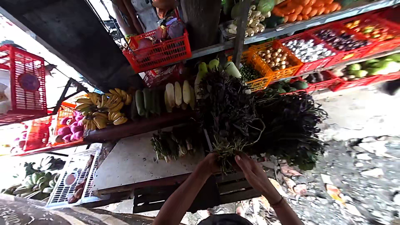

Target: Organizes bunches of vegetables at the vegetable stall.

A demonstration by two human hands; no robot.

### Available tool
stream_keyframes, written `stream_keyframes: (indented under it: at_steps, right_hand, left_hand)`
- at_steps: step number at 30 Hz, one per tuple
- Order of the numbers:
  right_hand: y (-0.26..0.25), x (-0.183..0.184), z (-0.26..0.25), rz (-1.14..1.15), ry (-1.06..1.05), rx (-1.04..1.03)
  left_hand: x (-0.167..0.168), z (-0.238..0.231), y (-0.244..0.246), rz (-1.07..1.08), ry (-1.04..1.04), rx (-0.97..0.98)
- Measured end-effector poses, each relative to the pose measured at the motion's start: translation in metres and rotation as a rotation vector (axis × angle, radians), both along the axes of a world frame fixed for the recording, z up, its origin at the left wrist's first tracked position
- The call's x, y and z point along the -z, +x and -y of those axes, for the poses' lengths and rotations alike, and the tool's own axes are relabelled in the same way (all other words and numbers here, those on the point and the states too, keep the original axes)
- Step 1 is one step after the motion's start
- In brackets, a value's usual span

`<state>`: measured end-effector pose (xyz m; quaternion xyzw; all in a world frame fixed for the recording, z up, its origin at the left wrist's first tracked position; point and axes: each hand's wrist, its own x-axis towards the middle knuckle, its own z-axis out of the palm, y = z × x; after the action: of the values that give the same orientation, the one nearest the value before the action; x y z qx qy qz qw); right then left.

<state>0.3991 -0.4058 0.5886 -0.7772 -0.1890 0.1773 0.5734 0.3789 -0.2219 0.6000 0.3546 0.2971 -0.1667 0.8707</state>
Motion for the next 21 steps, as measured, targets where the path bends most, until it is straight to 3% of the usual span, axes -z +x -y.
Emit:
stream_keyframes:
  at_steps: [3,6,9,11,13,16,18,20,21]
  right_hand:
    - [-0.006,0.000,0.021,0.132,0.176,0.023]
    - [-0.016,-0.003,0.046,0.270,0.325,0.262]
    - [0.000,0.003,0.058,-0.109,0.359,0.494]
    - [0.019,0.009,0.054,-0.440,0.379,0.434]
    - [0.033,0.007,0.040,-0.620,0.475,0.359]
    - [0.052,-0.013,0.012,-0.786,0.695,0.288]
    - [0.060,-0.016,-0.009,-0.783,0.830,0.220]
    - [0.050,-0.009,-0.025,-0.694,0.801,0.162]
    - [0.039,-0.004,-0.030,-0.609,0.689,0.190]
  left_hand:
    - [-0.002,0.013,-0.010,0.110,0.016,-0.130]
    - [-0.019,0.015,-0.023,0.218,0.184,-0.156]
    - [-0.030,0.007,-0.022,0.336,0.231,-0.140]
    - [-0.019,-0.004,-0.020,0.398,0.102,-0.090]
    - [-0.019,-0.010,-0.026,0.339,0.082,-0.007]
    - [-0.032,-0.006,-0.046,0.240,0.281,0.076]
    - [-0.028,-0.008,-0.057,0.291,0.443,0.169]
    - [-0.022,-0.010,-0.070,0.365,0.674,0.295]
    - [-0.023,-0.013,-0.076,0.368,0.814,0.372]
